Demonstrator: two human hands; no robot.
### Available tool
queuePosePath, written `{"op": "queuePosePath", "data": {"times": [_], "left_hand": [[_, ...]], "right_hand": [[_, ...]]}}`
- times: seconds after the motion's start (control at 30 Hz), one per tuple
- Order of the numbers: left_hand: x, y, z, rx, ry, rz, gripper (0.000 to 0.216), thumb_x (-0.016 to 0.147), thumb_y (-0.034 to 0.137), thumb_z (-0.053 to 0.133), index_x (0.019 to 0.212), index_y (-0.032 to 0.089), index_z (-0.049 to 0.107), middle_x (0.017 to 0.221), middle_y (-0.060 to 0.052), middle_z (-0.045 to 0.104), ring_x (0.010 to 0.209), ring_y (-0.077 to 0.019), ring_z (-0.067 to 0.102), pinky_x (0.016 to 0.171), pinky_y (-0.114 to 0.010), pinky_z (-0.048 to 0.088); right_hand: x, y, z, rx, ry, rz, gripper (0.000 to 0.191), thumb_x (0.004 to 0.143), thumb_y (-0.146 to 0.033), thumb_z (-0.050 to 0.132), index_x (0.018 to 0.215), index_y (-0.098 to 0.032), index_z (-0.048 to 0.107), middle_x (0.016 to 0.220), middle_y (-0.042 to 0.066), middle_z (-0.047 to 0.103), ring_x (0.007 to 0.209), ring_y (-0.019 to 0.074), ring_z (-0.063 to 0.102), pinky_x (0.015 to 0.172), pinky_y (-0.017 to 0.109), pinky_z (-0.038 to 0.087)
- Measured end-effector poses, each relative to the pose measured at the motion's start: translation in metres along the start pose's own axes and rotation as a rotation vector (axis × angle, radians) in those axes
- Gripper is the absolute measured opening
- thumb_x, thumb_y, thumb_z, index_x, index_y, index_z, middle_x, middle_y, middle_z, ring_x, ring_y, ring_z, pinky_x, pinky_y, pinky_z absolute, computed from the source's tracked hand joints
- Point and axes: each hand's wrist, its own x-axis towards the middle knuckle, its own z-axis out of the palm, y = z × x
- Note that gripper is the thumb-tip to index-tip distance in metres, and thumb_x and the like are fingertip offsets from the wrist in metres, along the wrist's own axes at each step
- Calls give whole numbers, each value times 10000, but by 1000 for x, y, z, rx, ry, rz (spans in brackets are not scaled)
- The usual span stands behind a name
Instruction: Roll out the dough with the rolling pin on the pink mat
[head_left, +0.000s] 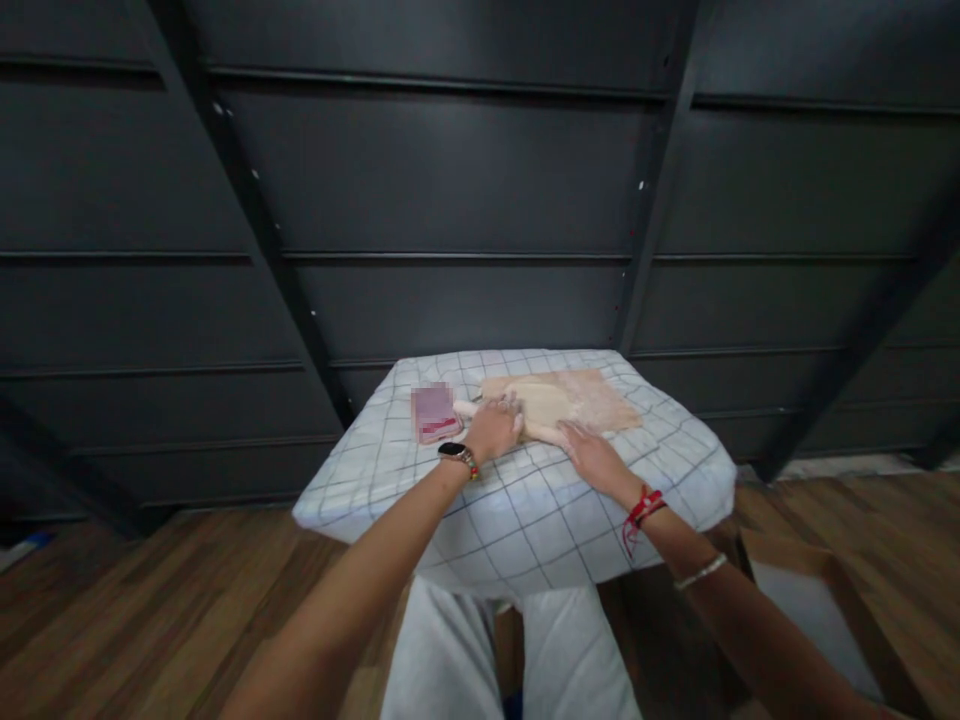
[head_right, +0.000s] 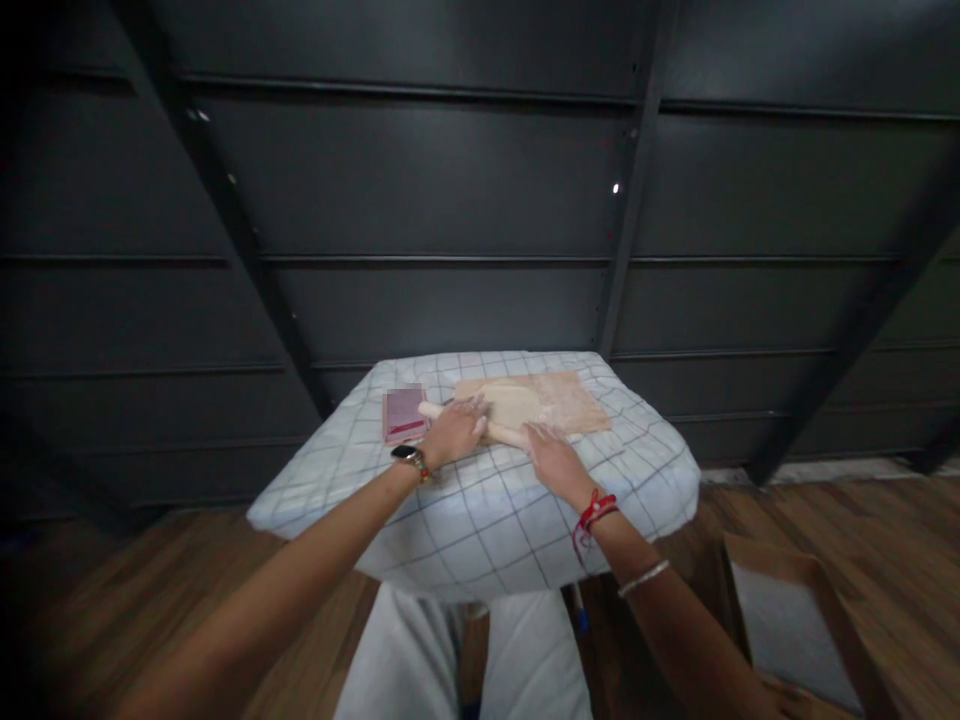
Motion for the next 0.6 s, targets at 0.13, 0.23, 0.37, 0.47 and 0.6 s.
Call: {"op": "queuePosePath", "data": {"times": [0.13,0.23,0.37,0.47,0.6], "left_hand": [[17,0,8,-7,-33,-52,408,965,263,288,1225,55,524,1325,-181,485,1233,-231,446,1014,-358,332],[35,-3,12,-32,-60,-115,395,962,253,273,1177,69,547,1266,-163,539,1185,-216,492,958,-337,388],[44,0,10,-69,-152,-217,415,957,238,236,1061,78,604,1137,-156,613,1089,-229,559,867,-344,445],[32,7,5,-50,-118,-193,413,956,251,246,1094,72,593,1177,-171,592,1095,-251,552,872,-362,440],[11,15,0,-23,-46,-93,427,964,278,281,1238,46,512,1274,-182,528,1186,-245,484,988,-352,354]], "right_hand": [[14,10,-1,-71,-19,52,414,920,-137,300,1277,-76,499,1311,159,519,1301,245,359,1078,459,249],[35,23,-6,-106,-84,90,391,934,-162,306,1256,-73,509,1272,158,548,1272,240,393,1075,461,234],[48,28,-7,-114,-142,139,368,952,-183,270,1162,-80,554,1183,157,591,1181,221,473,1038,431,287],[35,20,-5,-114,-120,169,381,962,-217,253,1152,-85,556,1164,156,595,1176,235,471,1026,416,297],[12,11,-7,-122,-84,162,399,967,-259,268,1247,-96,502,1284,161,531,1285,260,365,1060,472,220]]}}
